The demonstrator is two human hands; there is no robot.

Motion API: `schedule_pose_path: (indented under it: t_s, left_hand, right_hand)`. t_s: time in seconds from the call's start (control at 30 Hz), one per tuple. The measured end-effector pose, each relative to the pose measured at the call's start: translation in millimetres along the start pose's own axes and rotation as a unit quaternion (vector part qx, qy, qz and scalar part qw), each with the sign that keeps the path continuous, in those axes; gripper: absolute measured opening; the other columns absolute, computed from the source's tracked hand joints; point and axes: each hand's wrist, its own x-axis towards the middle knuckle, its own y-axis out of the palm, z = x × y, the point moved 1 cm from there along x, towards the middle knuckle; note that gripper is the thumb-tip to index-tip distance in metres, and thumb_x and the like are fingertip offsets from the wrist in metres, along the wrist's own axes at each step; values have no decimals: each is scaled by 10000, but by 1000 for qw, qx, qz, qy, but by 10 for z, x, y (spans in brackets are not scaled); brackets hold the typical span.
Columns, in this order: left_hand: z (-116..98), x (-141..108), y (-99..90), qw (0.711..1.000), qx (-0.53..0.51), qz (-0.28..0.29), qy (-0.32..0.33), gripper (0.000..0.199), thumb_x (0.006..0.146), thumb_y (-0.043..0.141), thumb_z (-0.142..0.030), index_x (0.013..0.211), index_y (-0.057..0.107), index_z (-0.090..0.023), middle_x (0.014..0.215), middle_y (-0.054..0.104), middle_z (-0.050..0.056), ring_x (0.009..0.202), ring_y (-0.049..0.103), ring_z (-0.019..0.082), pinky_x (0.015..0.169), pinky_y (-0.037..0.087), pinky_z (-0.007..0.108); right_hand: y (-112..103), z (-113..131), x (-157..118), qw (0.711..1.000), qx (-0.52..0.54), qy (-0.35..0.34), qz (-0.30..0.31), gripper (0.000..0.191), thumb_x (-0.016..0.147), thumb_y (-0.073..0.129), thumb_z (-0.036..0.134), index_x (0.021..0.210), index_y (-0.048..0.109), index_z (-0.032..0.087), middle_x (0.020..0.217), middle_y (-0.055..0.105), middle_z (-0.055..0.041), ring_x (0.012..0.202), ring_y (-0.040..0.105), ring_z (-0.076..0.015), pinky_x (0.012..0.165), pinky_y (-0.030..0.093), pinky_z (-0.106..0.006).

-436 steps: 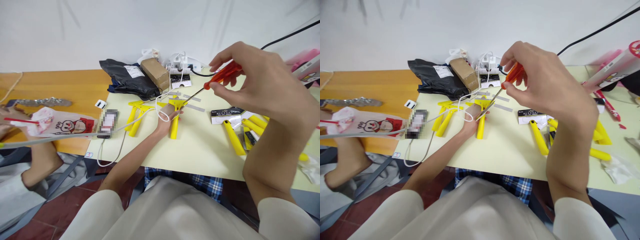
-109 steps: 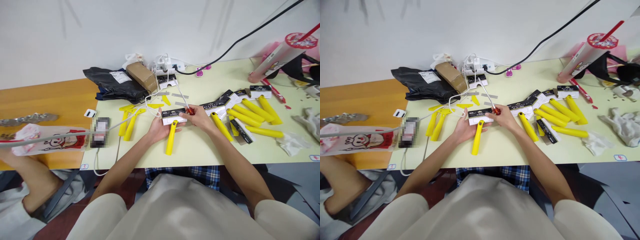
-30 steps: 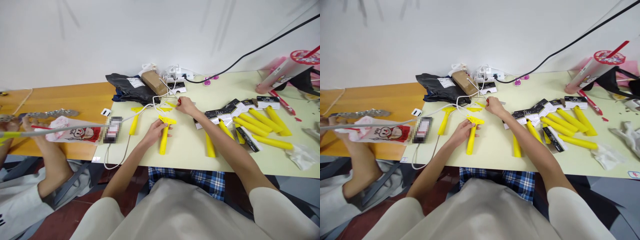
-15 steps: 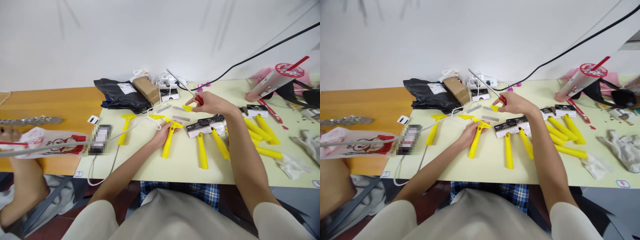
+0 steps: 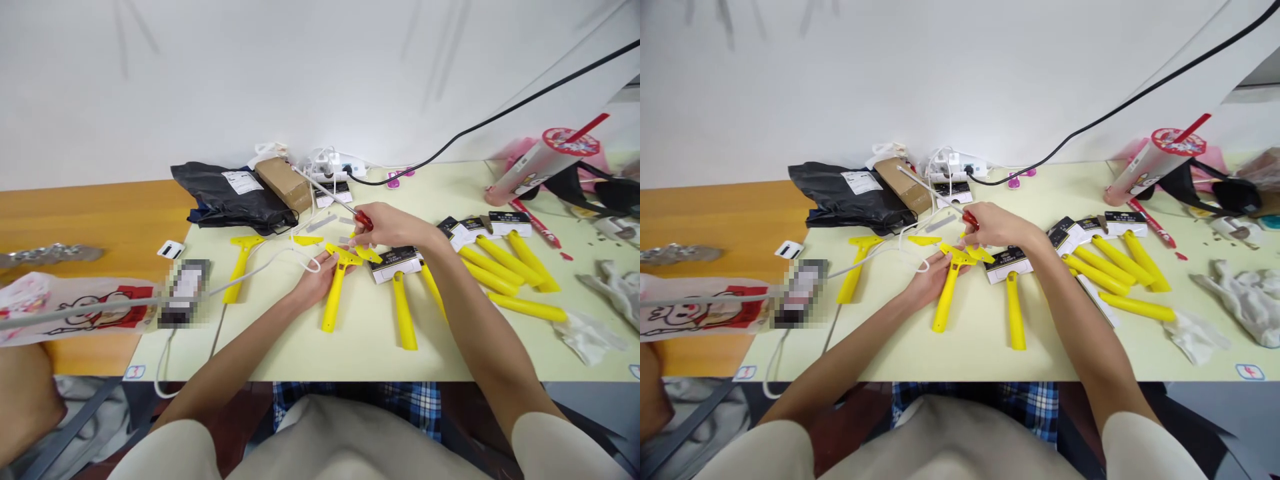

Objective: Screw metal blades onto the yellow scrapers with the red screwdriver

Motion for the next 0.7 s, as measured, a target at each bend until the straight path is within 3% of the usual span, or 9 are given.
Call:
schedule_pose_path:
  t_s: [0.2,0.47,0.6,0.7]
  left_hand:
    - [38,-20,-40,999,44,10,4,418,896,938,-455,1159,782,-169,1259,817,140,1278,777,308,1247,575,539]
    - [53,-29,-28,997,72,31,11,445,840,984,-326,1189,775,-146,1248,828,152,1281,780,333,1195,614,541]
    - [60,-37,-16,997,76,13,17,426,828,984,-304,1162,770,-148,1239,832,135,1237,799,322,1177,627,527]
    - [42,-56,14,996,83,10,19,396,851,959,-303,1162,776,-141,1255,829,151,1266,788,328,1172,630,509]
  right_hand:
    - [225,-76,192,997,-35,-43,-53,410,816,854,253,786,446,252,764,669,32,713,609,-178,651,397,-323]
    - [513,-21,291,990,-45,-102,-91,396,768,794,100,796,430,253,785,717,28,708,637,-171,661,413,-309]
    - [534,14,270,986,-61,-126,-95,360,795,748,84,804,431,255,791,715,26,717,630,-169,646,397,-301]
    - [459,25,212,989,-65,-120,-57,351,832,780,114,822,458,254,854,745,3,760,660,-188,642,415,-308]
